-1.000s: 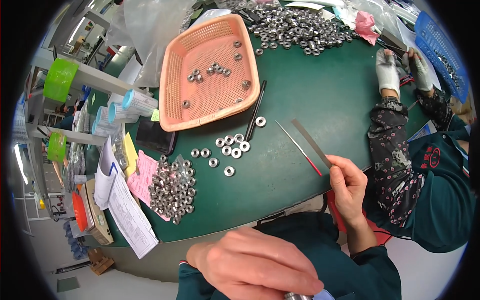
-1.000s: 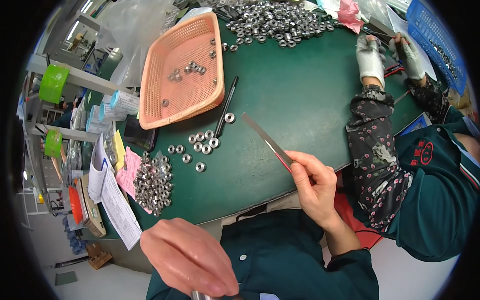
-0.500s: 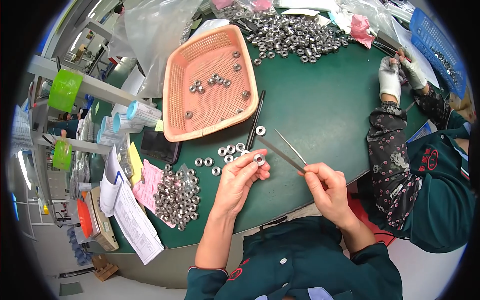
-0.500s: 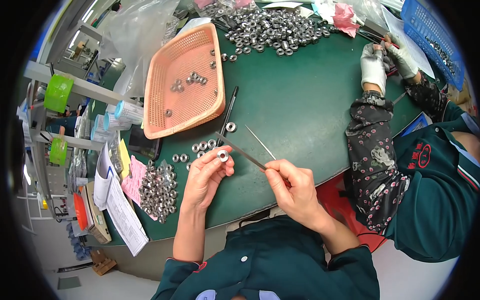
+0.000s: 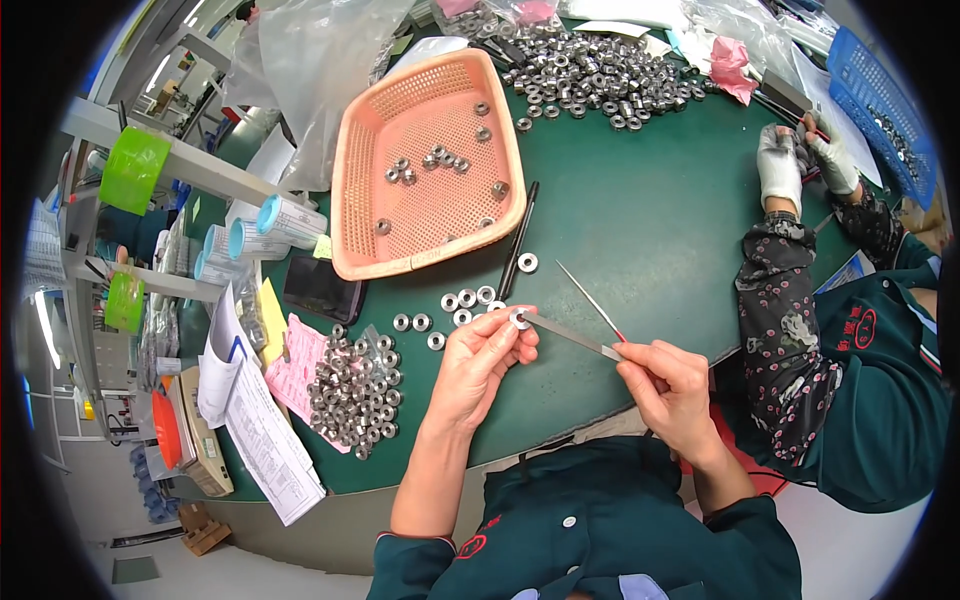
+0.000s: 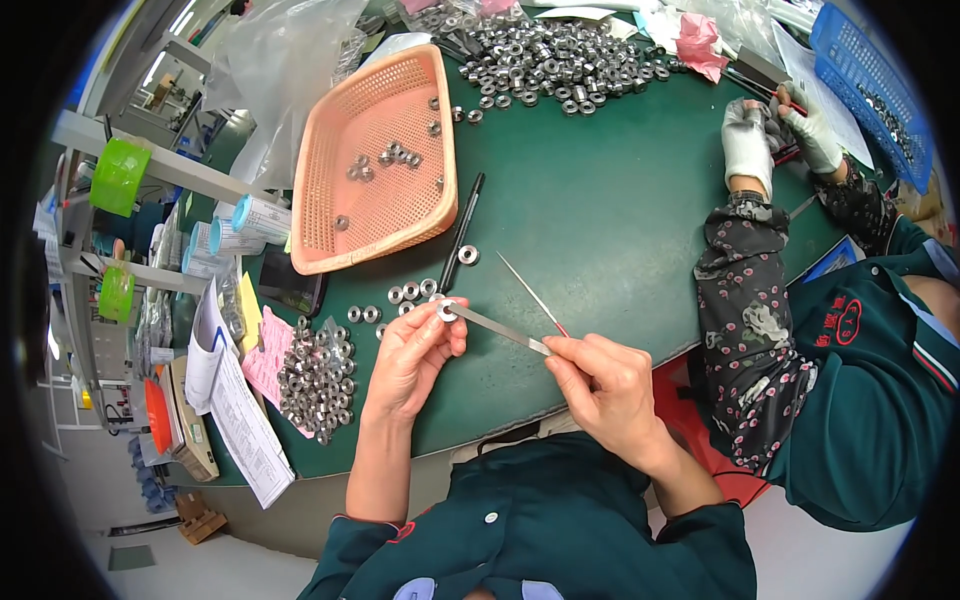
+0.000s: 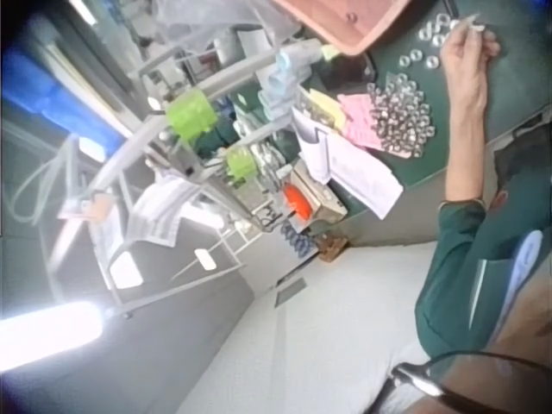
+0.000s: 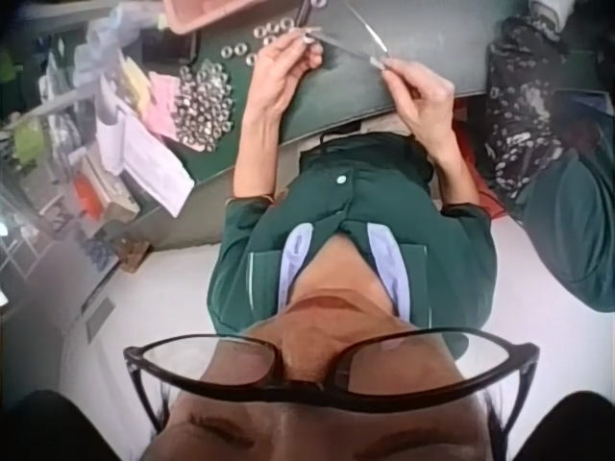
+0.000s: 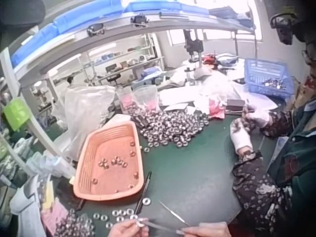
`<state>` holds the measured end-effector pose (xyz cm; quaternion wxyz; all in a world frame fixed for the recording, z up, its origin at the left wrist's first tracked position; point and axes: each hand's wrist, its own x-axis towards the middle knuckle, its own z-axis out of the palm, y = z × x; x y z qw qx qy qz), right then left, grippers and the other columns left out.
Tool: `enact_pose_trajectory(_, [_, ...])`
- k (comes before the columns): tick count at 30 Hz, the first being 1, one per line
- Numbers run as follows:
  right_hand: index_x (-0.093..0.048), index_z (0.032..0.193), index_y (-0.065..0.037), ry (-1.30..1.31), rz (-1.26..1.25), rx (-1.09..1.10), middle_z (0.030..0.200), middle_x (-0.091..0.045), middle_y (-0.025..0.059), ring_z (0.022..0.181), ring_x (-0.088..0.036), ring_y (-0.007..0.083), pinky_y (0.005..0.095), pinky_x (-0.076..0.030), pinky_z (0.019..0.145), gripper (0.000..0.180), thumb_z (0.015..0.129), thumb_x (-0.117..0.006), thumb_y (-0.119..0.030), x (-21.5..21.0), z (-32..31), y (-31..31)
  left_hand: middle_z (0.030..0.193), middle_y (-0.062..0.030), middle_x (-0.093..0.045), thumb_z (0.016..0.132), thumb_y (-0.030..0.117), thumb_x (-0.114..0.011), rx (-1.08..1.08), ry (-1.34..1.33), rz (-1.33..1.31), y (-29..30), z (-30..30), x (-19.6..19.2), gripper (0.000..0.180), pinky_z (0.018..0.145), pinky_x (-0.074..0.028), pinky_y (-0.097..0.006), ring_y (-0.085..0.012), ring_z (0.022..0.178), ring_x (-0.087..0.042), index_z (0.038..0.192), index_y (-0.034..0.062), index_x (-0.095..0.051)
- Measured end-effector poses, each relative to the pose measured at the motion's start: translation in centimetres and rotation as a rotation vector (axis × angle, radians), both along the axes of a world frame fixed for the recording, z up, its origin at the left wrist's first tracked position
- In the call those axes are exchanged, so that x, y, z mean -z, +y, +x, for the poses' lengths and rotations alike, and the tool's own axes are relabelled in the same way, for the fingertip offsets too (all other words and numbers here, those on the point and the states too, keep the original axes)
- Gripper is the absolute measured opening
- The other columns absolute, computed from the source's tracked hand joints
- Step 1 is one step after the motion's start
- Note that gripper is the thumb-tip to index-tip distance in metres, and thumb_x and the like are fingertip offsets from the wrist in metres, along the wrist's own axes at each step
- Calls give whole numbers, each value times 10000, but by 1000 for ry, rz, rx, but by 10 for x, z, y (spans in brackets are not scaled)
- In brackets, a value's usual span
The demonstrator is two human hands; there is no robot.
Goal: Inspecting and cleaning the inner diameter of small metal rings using a probe and a metal file at a manufacturing workbench.
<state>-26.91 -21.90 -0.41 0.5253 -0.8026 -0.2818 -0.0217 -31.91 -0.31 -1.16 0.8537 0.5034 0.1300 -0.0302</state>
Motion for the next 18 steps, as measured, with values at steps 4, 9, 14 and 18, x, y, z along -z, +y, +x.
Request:
enact_pose_trajectory(4, [-647, 845, -11, -18, -2, 26, 521, -485, 66, 396, -429, 140, 265, -331, 387, 138, 708, -650, 6, -3, 1, -1, 829, -70, -594, 894, 150, -511, -17, -8, -16, 1, -1, 3, 228, 676, -462, -245, -123, 710, -560, 1035, -21, -564])
enact_pose_trajectory(9, [-649, 844, -13, -28, 3, 42, 519, -483, 61, 398, -430, 135, 264, -329, 384, 143, 703, -650, 11, -3, 1, -2, 818, -73, -593, 906, 176, -489, 1, -22, -26, 0, -1, 3, 232, 672, -462, -246, -126, 699, -558, 994, -25, -567])
enact_pose_trajectory(14, [-649, 843, -12, -48, 19, 51, 522, -487, 61, 401, -436, 135, 258, -332, 386, 145, 701, -649, 15, 3, -3, 1, 805, -75, -589, 926, 224, -448, 21, -38, -32, 0, -4, 7, 277, 670, -458, -252, -130, 703, -553, 968, -24, -566])
enact_pose_trajectory(18, [-645, 844, -4, -26, 40, 46, 533, -502, 65, 407, -441, 129, 252, -334, 389, 138, 706, -645, 16, 7, -7, 3, 790, -75, -571, 940, 262, -409, 36, -39, -51, 1, -6, 9, 315, 665, -446, -262, -130, 707, -531, 936, -14, -561])
